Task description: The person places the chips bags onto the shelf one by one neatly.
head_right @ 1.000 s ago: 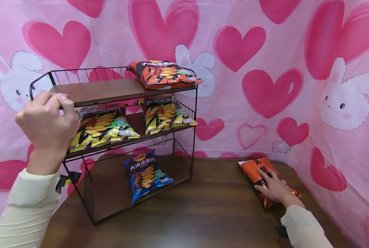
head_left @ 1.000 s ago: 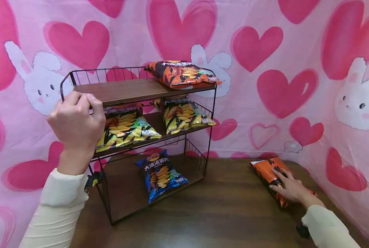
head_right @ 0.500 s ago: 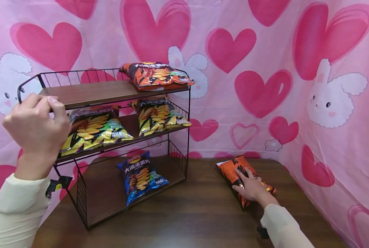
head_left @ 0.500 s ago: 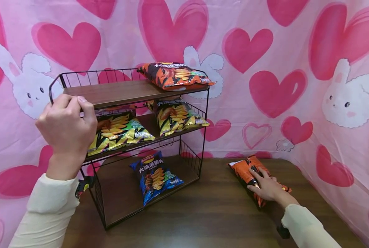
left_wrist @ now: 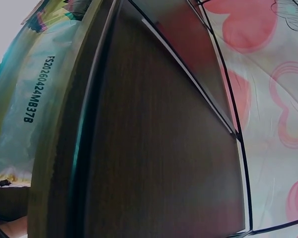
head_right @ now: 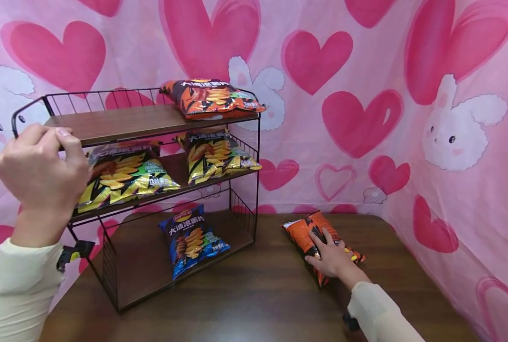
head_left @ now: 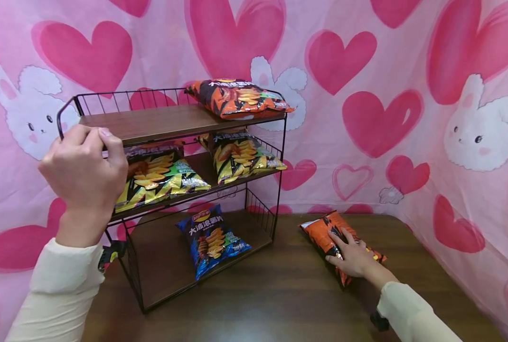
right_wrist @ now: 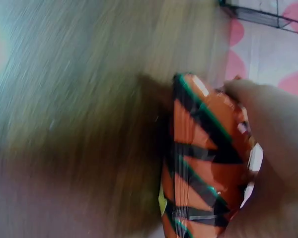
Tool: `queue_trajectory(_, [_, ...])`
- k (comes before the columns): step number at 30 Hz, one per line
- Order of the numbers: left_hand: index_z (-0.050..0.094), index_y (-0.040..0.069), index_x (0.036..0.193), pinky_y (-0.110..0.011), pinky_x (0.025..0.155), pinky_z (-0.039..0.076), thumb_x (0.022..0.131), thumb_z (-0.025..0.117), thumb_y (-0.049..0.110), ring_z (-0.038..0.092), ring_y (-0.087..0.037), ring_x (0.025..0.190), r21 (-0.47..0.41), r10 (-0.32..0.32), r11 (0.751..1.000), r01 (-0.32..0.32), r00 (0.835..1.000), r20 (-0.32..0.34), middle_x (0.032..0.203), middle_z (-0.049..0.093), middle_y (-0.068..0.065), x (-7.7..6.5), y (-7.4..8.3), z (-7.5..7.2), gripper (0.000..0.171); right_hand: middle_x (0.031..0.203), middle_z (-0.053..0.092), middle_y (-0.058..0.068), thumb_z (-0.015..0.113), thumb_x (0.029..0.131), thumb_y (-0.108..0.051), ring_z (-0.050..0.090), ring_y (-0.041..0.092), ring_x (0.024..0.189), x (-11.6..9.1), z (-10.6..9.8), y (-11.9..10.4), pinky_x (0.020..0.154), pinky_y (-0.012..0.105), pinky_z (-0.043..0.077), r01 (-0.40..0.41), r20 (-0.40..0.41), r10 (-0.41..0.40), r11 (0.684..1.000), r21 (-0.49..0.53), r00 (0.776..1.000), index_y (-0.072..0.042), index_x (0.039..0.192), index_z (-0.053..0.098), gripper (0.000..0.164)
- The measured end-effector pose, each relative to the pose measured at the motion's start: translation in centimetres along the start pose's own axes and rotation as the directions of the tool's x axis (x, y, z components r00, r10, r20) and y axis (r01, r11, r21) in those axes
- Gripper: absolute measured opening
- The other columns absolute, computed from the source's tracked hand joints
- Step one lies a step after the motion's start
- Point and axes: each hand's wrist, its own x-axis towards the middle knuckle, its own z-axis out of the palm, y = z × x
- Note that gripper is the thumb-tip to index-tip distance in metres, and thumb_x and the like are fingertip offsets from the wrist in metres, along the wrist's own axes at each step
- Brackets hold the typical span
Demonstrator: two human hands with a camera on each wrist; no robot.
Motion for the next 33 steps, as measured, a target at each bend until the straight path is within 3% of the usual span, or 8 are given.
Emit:
queue_trajectory(3, [0.066,-0.010,0.077,-0.063,0.054,0.041,0.102,0.041,0.027,0.053,-0.053,0.063,-0.004,0.006,1.000,-0.006,1.000,-0.009,0.084,0.066,-0.024,0.1,-0.1,0.0,0.051,0.161,0.020,0.032,0.065,0.095,-0.053,0.024,0.082,0.125,0.1,-0.4,-0.7,0.085,0.089,0.031,-0.013,0.010,0.013,1.000,-0.008,1.000,-0.015,0.160,0.035,0.080])
queue_trajectory(7, [0.067,-0.010,0.078,-0.063,0.055,0.041,0.102,0.041,0.029,0.054,-0.053,0.065,-0.009,0.009,1.000,-0.009,1.000,0.002,0.084,0.067,-0.024,0.0,-0.1,-0.2,0.053,0.164,0.020,0.026,0.066,0.094,-0.051,0.016,0.076,0.136,0.3,-0.8,-1.2,0.097,0.090,0.014,0.034,-0.079,-0.039,0.998,-0.053,0.996,-0.015,0.157,0.040,0.077])
queue_trajectory(10, [0.066,-0.010,0.077,-0.062,0.057,0.042,0.103,0.041,0.030,0.055,-0.053,0.066,-0.011,0.006,1.000,-0.006,1.000,0.011,0.085,0.067,-0.025,0.2,-0.1,-0.3,0.053,0.164,0.024,0.023,0.066,0.095,-0.050,0.019,0.070,0.141,1.0,-0.9,-1.4,0.102,0.087,0.011,0.135,-0.174,-0.151,0.985,-0.103,0.973,-0.014,0.154,0.046,0.072])
queue_trajectory(14, [0.064,-0.009,0.075,-0.062,0.057,0.041,0.102,0.041,0.029,0.054,-0.053,0.065,-0.010,-0.001,1.000,0.002,1.000,0.013,0.085,0.066,-0.025,0.2,-0.2,-0.2,0.052,0.163,0.029,0.022,0.062,0.097,-0.050,0.023,0.065,0.142,1.8,-0.3,-1.1,0.103,0.085,0.016,0.220,-0.196,-0.249,0.963,-0.157,0.948,-0.014,0.153,0.049,0.067])
queue_trajectory(19, [0.068,-0.009,0.080,-0.063,0.056,0.041,0.103,0.042,0.029,0.053,-0.053,0.065,-0.012,0.000,1.000,0.000,1.000,0.015,0.086,0.067,-0.024,0.0,-0.2,0.0,0.051,0.165,0.026,0.022,0.057,0.097,-0.058,0.022,0.070,0.139,2.0,1.4,-0.1,0.098,0.088,0.018,0.144,-0.125,-0.169,0.972,-0.186,0.978,-0.016,0.158,0.040,0.075])
queue_trajectory(23, [0.069,-0.009,0.080,-0.064,0.056,0.041,0.103,0.042,0.029,0.053,-0.053,0.064,-0.010,-0.003,1.000,0.003,1.000,0.006,0.085,0.066,-0.023,-0.1,0.0,0.0,0.052,0.164,0.026,0.023,0.056,0.095,-0.063,0.020,0.074,0.137,2.1,2.5,0.3,0.093,0.091,0.020,0.117,-0.119,-0.139,0.978,-0.174,0.983,-0.019,0.161,0.032,0.083])
queue_trajectory(33, [0.068,-0.011,0.079,-0.062,0.055,0.041,0.102,0.043,0.026,0.053,-0.052,0.064,-0.009,0.020,1.000,-0.020,1.000,0.012,0.080,0.063,-0.024,0.2,0.0,-0.1,0.050,0.166,0.023,0.020,0.056,0.094,-0.065,0.014,0.080,0.132,2.5,2.0,-1.2,0.091,0.092,0.020,0.012,-0.058,-0.019,0.993,-0.120,0.998,-0.019,0.162,0.029,0.087])
